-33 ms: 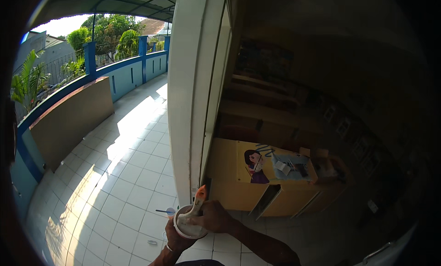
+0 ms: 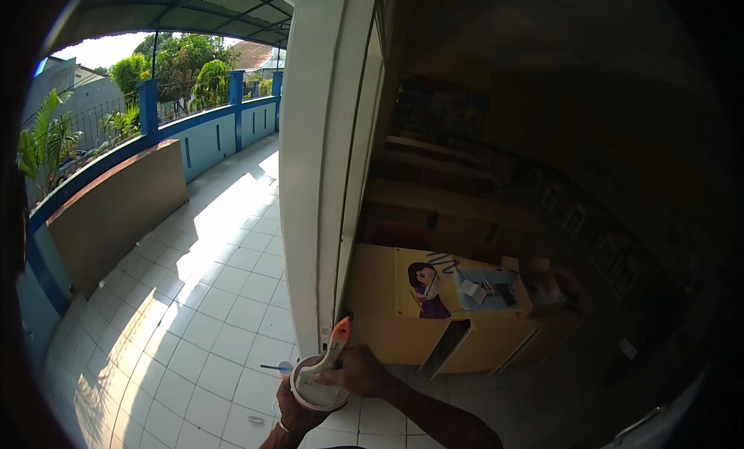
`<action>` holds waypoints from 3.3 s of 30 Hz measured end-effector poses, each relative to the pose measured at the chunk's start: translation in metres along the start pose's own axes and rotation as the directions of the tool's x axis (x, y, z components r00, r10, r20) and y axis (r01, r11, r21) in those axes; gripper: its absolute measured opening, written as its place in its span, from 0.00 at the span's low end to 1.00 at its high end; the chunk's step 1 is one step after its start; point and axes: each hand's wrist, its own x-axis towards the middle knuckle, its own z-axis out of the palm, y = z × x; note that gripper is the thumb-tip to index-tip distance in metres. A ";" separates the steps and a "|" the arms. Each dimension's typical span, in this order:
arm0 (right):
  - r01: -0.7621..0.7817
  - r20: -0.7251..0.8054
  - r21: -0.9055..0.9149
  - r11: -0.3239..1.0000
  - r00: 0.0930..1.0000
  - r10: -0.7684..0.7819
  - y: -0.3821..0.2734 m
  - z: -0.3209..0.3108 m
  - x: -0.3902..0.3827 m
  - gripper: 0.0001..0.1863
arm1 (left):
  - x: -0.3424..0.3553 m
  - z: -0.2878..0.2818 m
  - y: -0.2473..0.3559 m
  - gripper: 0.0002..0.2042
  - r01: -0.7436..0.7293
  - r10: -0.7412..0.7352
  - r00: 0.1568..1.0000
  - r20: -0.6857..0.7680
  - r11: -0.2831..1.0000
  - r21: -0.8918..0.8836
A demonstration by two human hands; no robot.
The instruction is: The person paints the top and side of a door frame with white paint using a paint brush.
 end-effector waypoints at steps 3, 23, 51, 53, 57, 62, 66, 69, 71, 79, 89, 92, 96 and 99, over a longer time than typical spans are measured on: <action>-0.226 0.004 0.375 0.899 0.970 0.242 0.008 -0.018 0.003 0.21 | -0.009 0.000 0.008 0.34 0.043 -0.049 0.993 -0.107 0.997 -0.056; 0.323 0.068 -0.940 0.106 0.483 -0.873 -0.102 -0.132 0.072 0.26 | -0.013 -0.070 0.005 0.36 -0.131 0.118 0.989 -0.083 0.979 -0.159; 0.510 0.049 -0.790 0.339 0.605 -0.795 -0.160 -0.188 0.074 0.16 | -0.017 -0.084 -0.001 0.36 -0.108 0.053 0.987 -0.152 0.918 -0.381; 0.494 -0.155 -0.702 0.513 0.597 -0.787 -0.195 -0.221 0.099 0.14 | -0.018 -0.094 -0.008 0.37 -0.142 0.098 0.987 -0.128 0.908 -0.393; 0.293 -0.390 -0.788 0.541 0.443 -0.808 -0.300 -0.300 0.124 0.12 | -0.014 -0.099 -0.019 0.39 -0.143 0.111 0.989 -0.101 0.901 -0.409; 0.365 -0.358 -0.874 0.320 -0.039 -0.933 -0.344 -0.337 0.142 0.10 | -0.011 -0.088 -0.021 0.38 -0.115 0.108 0.993 -0.042 0.914 -0.389; 0.268 0.015 -0.963 0.001 0.055 -0.998 -0.282 -0.289 0.144 0.20 | -0.018 -0.082 -0.014 0.38 -0.121 0.100 0.992 -0.073 0.900 -0.418; 0.346 0.089 -0.938 -0.015 0.201 -0.976 -0.207 -0.255 0.129 0.23 | -0.019 -0.089 -0.012 0.38 -0.104 0.090 0.995 -0.052 0.906 -0.411; 0.488 -0.002 -0.860 0.148 0.288 -0.958 -0.197 -0.234 0.105 0.19 | -0.018 -0.091 -0.008 0.39 -0.103 0.095 0.995 -0.039 0.909 -0.403; 0.502 -0.507 -0.615 0.608 0.338 -0.793 -0.304 -0.341 0.128 0.13 | -0.022 -0.072 -0.012 0.40 -0.112 0.110 0.994 -0.027 0.925 -0.364; 0.306 0.055 -0.951 -0.029 0.076 -0.996 -0.267 -0.316 0.124 0.16 | -0.027 -0.083 -0.037 0.38 -0.131 0.036 0.975 -0.221 0.891 -0.435; 0.372 0.098 -0.928 -0.006 0.227 -0.969 -0.225 -0.267 0.104 0.17 | -0.027 -0.077 -0.034 0.37 -0.137 0.007 0.966 -0.260 0.864 -0.485; 0.472 -0.076 -0.763 0.442 0.614 -0.786 -0.258 -0.284 0.101 0.14 | -0.019 -0.089 -0.037 0.38 -0.117 0.041 0.977 -0.211 0.925 -0.360; 0.390 -0.291 -0.727 0.565 0.571 -0.768 -0.330 -0.329 0.114 0.14 | -0.017 -0.085 -0.039 0.39 -0.094 0.026 0.983 -0.180 0.921 -0.378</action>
